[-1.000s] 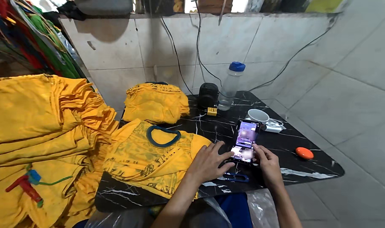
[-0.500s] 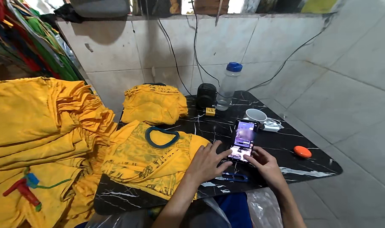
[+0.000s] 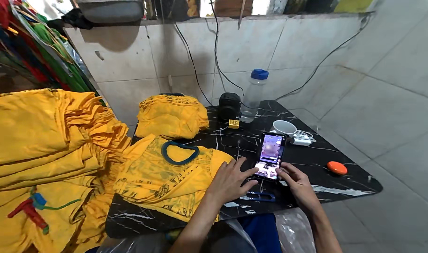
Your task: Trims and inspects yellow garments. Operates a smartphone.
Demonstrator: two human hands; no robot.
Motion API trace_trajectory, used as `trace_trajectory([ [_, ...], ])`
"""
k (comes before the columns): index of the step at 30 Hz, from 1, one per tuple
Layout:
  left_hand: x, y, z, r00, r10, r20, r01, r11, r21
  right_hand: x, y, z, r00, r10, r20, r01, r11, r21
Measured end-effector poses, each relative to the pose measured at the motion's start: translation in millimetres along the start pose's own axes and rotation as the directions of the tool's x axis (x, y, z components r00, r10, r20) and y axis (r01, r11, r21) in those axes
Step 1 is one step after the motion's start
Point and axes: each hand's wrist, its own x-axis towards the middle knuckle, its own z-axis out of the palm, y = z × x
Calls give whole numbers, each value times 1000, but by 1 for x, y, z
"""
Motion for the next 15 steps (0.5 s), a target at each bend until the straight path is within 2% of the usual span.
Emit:
trace_trajectory([
  [6,5,3,1,991,2,131,-5,1000,26,0,0,2,999,-28,21,27,999,26],
  [15,0,2,0,1000,9,12,-9,1000,22,0,5,7,998,-66,18,66,997,-28],
])
